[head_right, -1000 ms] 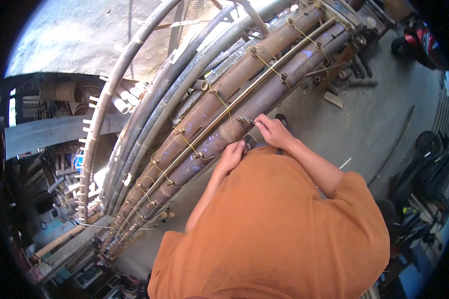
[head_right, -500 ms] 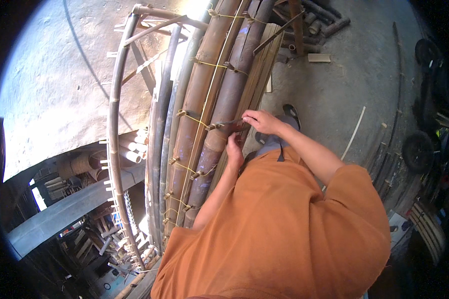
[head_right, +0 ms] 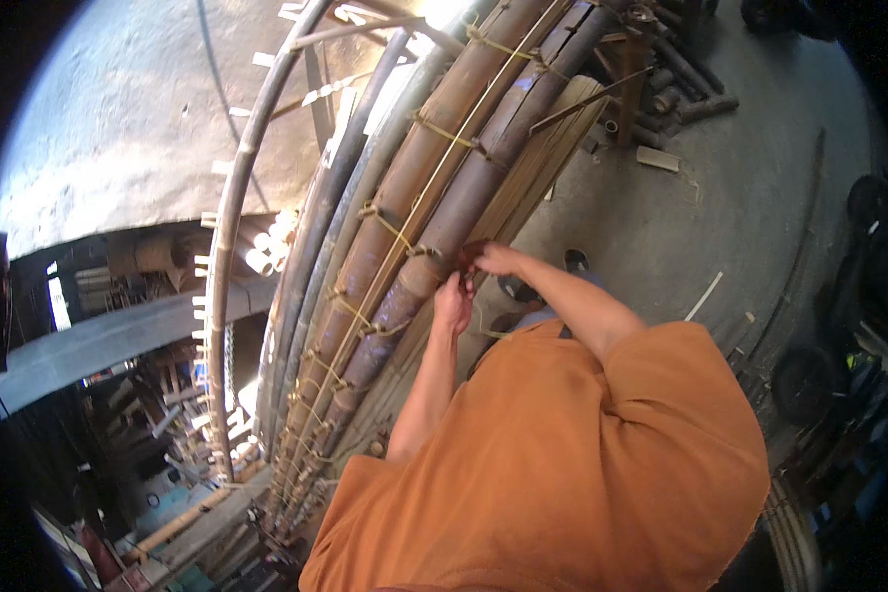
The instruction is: The person unties a bundle of bamboo strips, selects several strips, and aligns them on the floor. They bend and straighten the strips to check flexibility and then arrange them in a parallel stack.
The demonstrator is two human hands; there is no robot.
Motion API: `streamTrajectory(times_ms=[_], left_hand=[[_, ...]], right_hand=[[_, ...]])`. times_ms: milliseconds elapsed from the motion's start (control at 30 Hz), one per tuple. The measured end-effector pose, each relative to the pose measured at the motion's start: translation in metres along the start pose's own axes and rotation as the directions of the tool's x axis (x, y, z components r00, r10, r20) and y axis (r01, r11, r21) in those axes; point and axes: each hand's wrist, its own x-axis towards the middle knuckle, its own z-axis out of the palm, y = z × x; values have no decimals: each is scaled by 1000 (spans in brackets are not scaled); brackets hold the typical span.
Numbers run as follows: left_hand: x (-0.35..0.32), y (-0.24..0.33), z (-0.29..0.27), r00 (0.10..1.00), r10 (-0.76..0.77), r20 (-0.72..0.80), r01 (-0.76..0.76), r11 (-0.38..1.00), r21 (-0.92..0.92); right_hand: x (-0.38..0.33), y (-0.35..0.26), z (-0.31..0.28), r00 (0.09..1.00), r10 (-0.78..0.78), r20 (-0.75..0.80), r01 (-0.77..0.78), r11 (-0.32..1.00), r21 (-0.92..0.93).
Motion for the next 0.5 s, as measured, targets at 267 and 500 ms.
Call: streamTrajectory(times_ms=[267,500], left_hand=[[8,-16,24,924,253,-286,-188,954,235],[-45,-3,51,411,908,-83,-382,254,889]], right_hand=[[-16,-23,-5,989,13,-145,-64,935,-348],[-61,-15,12,825,-310,-472,-38,803,-594]])
